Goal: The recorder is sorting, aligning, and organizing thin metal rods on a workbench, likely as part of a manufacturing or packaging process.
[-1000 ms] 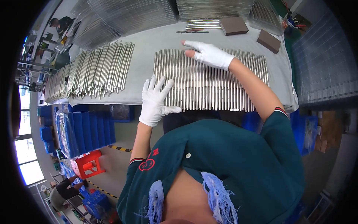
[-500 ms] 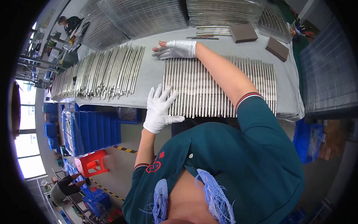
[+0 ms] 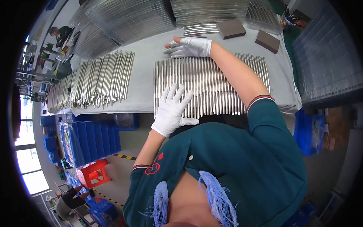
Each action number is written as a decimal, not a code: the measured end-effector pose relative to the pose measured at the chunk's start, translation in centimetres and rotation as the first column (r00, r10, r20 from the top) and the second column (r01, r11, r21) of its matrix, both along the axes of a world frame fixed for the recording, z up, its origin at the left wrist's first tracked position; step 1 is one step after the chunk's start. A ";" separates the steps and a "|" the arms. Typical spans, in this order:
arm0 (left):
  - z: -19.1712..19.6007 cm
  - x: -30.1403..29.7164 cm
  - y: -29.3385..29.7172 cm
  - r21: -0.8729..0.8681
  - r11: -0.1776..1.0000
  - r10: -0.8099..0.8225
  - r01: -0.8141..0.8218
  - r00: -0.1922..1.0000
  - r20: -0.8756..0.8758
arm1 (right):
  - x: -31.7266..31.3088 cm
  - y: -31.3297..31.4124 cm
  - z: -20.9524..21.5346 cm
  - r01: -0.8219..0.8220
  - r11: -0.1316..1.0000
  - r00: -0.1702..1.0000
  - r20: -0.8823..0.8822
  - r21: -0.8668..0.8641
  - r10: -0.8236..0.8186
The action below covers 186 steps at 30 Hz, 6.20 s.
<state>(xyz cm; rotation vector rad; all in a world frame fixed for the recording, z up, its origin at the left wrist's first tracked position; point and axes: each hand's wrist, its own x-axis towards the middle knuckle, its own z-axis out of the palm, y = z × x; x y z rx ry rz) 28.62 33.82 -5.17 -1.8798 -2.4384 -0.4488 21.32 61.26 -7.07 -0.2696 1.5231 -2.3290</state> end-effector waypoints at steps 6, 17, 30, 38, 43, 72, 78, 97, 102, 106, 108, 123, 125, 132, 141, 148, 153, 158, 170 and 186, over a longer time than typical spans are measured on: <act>0.2 0.4 0.1 -0.014 1.000 0.013 -0.013 1.000 0.000 | 3.4 5.0 0.7 0.142 0.987 0.989 0.032 0.069 -0.144; 0.2 0.0 -0.6 0.037 0.998 0.053 -0.054 0.998 0.012 | 6.5 8.2 0.5 0.301 0.953 0.953 0.005 0.043 -0.301; -0.4 -1.4 -4.7 0.058 0.929 0.363 -0.366 0.930 0.063 | 4.3 4.6 -0.4 0.055 0.994 0.998 0.003 0.096 -0.055; 0.0 -2.4 -7.9 0.087 0.885 0.452 -0.458 0.889 0.074 | 8.3 9.8 0.9 0.253 0.959 0.965 0.033 0.132 -0.259; -0.6 -2.5 -7.5 0.078 0.888 0.447 -0.453 0.891 0.078 | 10.2 10.3 0.0 0.175 0.978 0.982 0.050 0.115 -0.181; -1.5 -2.8 -8.7 0.049 0.898 0.428 -0.437 0.895 0.129 | 20.0 16.3 0.8 0.447 0.848 0.870 0.081 0.285 -0.486; -1.2 -2.4 -7.2 0.020 0.915 0.396 -0.402 0.907 0.145 | 18.3 15.1 1.5 0.469 0.831 0.871 0.001 0.301 -0.492; -0.9 -2.0 -6.1 0.057 0.922 0.380 -0.383 0.923 0.055 | 7.2 7.4 0.5 0.201 0.951 0.979 -0.005 0.236 -0.206; -0.6 -1.9 -6.0 0.051 0.928 0.368 -0.368 0.930 0.005 | 0.2 0.3 0.0 0.154 0.972 0.987 0.008 0.177 -0.157; -1.0 -2.2 -6.1 0.063 0.929 0.368 -0.366 0.929 -0.026 | -1.5 -2.6 0.2 0.141 0.950 0.990 -0.045 0.279 -0.134; -1.2 -2.5 -6.1 0.071 0.933 0.356 -0.352 0.932 -0.065 | -1.3 -2.8 0.4 0.141 0.950 0.990 -0.039 0.279 -0.135; -1.3 -3.9 -6.2 0.063 0.948 0.304 -0.311 0.947 0.101 | -5.3 -7.5 0.0 0.153 0.953 0.988 -0.024 0.261 -0.152; -1.2 -3.8 -6.2 0.078 0.948 0.301 -0.309 0.949 0.092 | -4.5 -7.7 0.5 0.229 0.833 0.969 -0.197 0.504 -0.147; -0.2 -3.9 -5.8 0.057 0.944 0.313 -0.324 0.938 0.146 | 3.9 -4.6 1.9 0.552 0.268 0.767 -0.607 0.790 0.207; -0.1 -7.3 3.9 0.154 0.988 0.012 0.003 0.995 -0.097 | 16.6 1.2 2.9 0.538 -0.127 0.792 -0.448 0.834 0.414; -1.3 -7.3 4.4 0.032 0.999 0.045 -0.042 0.993 -0.111 | 19.7 0.4 3.0 0.418 0.030 0.790 -0.380 0.908 0.481; -1.0 -9.9 1.1 -0.029 0.991 0.123 -0.127 0.985 -0.124 | 17.2 -2.2 2.5 0.462 0.039 0.754 -0.415 0.886 0.509; -1.3 -11.0 -0.2 -0.004 0.982 0.186 -0.186 0.982 -0.043 | 13.6 -5.4 2.2 0.502 0.150 0.690 -0.499 0.852 0.524; -1.3 -10.5 0.4 0.024 0.976 0.216 -0.215 0.975 -0.056 | 25.0 6.8 3.5 0.287 -0.395 0.950 -0.206 0.873 0.235; -2.3 -8.3 1.3 0.051 0.971 0.239 -0.234 0.948 -0.208 | 19.5 -3.6 1.6 0.518 -0.205 0.842 -0.451 0.831 0.297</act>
